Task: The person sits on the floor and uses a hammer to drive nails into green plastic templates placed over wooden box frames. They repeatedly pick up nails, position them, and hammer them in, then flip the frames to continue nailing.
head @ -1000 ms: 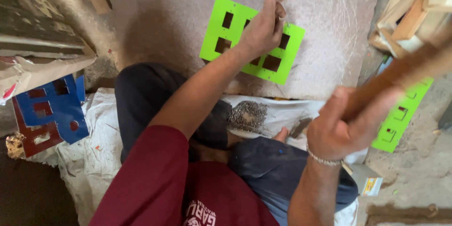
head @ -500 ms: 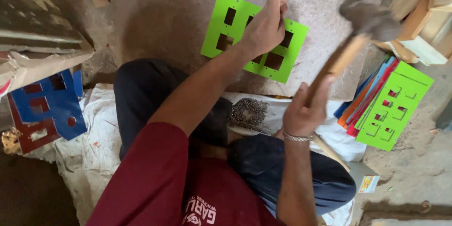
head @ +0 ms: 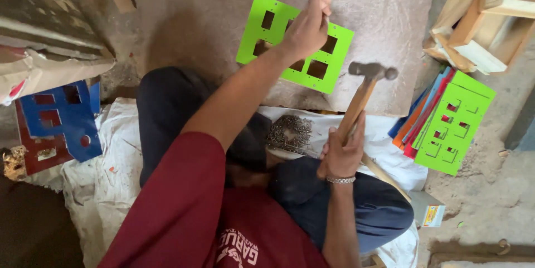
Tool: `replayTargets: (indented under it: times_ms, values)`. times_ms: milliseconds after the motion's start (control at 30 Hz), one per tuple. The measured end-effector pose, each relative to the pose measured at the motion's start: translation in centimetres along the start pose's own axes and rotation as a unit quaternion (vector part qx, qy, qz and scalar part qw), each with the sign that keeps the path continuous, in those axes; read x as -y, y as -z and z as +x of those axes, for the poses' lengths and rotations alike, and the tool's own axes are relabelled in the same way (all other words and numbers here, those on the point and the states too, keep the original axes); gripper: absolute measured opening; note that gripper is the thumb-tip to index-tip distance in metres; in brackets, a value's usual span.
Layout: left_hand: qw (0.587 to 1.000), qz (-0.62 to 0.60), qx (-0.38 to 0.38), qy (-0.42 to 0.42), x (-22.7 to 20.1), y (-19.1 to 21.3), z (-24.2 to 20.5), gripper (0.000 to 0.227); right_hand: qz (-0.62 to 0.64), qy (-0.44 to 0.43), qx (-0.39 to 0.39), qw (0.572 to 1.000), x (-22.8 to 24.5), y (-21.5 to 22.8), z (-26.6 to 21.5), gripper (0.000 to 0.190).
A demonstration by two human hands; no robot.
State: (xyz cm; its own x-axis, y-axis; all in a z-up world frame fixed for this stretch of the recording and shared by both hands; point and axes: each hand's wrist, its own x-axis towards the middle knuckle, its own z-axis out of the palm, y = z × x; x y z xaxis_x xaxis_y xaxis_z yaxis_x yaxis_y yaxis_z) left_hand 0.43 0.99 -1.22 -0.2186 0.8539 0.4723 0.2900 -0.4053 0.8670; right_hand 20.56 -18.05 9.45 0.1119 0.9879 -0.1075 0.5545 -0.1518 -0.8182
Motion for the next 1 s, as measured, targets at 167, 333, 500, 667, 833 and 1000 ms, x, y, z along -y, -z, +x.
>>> replayTargets:
  times_ms: [167, 333, 500, 667, 833, 1000]
  values:
    - [0.992, 0.056, 0.105, 0.05, -7.0, 0.6, -6.6, 0.038, 0.311, -0.235, 0.091, 0.916, -2.9, 2.1, -0.5, 0.068]
    - [0.855, 0.212, 0.473, -0.028, -10.0, 2.0, -19.7, 0.028, 0.446, -0.232, 0.125, 0.856, -6.1, 2.8, 0.0, 0.032]
    - [0.794, 0.305, 0.526, 0.001, -7.3, 1.5, -24.6, 0.015, 0.49, -0.268, 0.154, 0.815, -8.9, 2.8, -0.4, 0.039]
    - [0.831, 0.274, 0.484, -0.004, -6.3, 1.8, -24.8, 0.011, 0.498, -0.264, 0.182, 0.806, -9.0, 2.6, 0.0, 0.041]
    - [0.85, 0.254, 0.462, -0.007, -6.0, 1.9, -26.0, 0.012, 0.471, -0.271, 0.167, 0.823, -7.5, 1.9, -0.4, 0.041]
    - [0.816, 0.238, 0.525, 0.044, -6.0, 1.7, -24.3, 0.016, 0.212, -0.233, 0.065, 0.947, -2.9, 0.0, -1.4, 0.047]
